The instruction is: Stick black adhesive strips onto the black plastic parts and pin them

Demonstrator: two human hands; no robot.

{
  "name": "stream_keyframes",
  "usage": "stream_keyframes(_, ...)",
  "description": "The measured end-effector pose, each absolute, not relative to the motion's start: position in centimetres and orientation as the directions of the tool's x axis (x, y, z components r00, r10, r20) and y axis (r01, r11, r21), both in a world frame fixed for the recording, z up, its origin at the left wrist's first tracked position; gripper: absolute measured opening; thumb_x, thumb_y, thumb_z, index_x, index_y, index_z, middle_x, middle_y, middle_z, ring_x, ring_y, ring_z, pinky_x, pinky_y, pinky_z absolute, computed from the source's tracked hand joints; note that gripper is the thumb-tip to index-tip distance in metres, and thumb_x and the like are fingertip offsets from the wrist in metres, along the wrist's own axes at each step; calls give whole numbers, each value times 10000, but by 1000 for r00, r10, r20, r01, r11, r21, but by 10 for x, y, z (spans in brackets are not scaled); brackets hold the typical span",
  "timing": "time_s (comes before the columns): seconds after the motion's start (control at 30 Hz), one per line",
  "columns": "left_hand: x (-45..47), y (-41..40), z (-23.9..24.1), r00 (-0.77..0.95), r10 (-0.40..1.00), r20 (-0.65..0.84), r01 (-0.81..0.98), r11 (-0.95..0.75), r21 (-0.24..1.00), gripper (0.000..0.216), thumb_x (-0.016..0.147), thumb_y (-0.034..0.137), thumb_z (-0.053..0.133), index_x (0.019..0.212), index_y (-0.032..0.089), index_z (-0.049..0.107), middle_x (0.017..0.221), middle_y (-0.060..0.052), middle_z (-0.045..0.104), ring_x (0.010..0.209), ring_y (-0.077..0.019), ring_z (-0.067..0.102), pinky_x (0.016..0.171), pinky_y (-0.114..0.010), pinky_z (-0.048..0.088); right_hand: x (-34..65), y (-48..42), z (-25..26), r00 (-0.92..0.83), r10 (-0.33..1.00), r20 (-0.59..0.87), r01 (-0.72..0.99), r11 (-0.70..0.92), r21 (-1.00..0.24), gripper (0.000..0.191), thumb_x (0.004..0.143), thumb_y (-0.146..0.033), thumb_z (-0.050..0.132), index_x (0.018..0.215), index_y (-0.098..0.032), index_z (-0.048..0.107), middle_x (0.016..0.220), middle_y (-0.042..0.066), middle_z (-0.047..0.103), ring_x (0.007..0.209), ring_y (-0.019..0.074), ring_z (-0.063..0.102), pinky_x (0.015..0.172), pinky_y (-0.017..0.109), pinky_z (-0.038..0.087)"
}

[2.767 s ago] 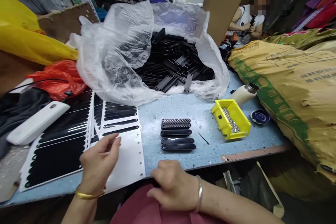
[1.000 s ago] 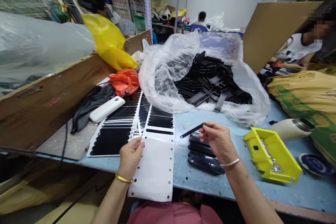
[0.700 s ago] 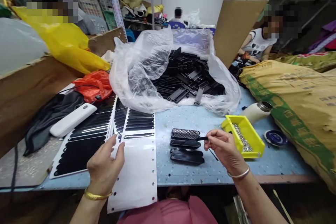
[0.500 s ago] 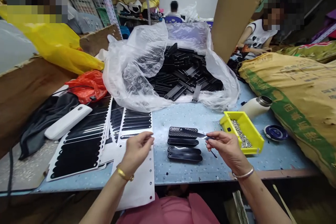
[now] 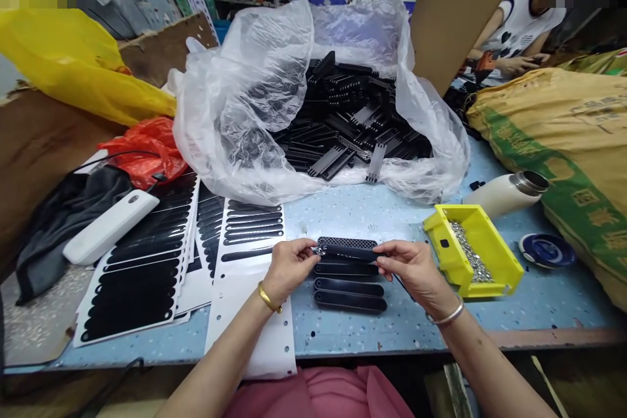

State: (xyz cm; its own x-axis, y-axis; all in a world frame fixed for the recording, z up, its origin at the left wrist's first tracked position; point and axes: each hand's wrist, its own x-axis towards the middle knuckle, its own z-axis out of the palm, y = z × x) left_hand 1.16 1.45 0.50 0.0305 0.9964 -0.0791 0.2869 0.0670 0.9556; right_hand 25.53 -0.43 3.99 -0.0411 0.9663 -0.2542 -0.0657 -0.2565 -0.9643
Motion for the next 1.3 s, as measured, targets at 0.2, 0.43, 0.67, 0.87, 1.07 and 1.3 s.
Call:
stream_keyframes(0.2,9,15,0,68,997,-41,329,16,944,179,672,212,665,825,165,746,631,-13,684,585,-143,619,581,-246,515,254,1,38,-77,958,-276,33,-274,-961,248,624,-290,810,804,-134,739,527,25,645,419,92,509,394,206,392)
stream_keyframes(0.43,10,15,0,67,997,-34,335,10,942,149,671,207,664,791,160,739,610,-10,672,558,-127,603,547,-217,497,252,8,35,-101,954,-282,31,-280,-959,236,623,-279,811,796,-136,737,520,30,652,426,105,536,386,200,388)
stream_keyframes(0.67,11,16,-2,55,998,-36,338,15,941,141,657,184,654,771,164,735,568,4,649,523,-114,582,502,-192,468,253,7,36,-101,954,-282,-13,-285,-958,227,613,-254,815,788,-134,736,527,30,653,452,119,566,403,208,420)
stream_keyframes(0.87,12,15,-2,47,998,-34,335,17,942,143,656,189,657,773,161,736,566,3,648,523,-112,583,497,-187,466,252,8,32,-104,950,-293,35,-291,-956,234,618,-265,806,793,-128,734,519,32,651,428,109,545,394,207,406)
stream_keyframes(1.07,11,15,-4,53,998,-45,333,25,942,156,667,202,667,798,160,740,596,-7,669,553,-125,607,528,-201,489,252,10,31,-94,949,-301,99,-292,-951,228,624,-271,784,788,-124,728,505,25,640,414,103,529,392,207,401)
stream_keyframes(1.3,9,15,-5,71,996,-45,346,18,938,158,681,199,671,820,167,739,628,-8,682,584,-128,623,567,-212,502,252,13,32,-91,945,-315,121,-304,-945,209,607,-253,766,769,-126,727,500,16,632,403,96,516,383,203,393)
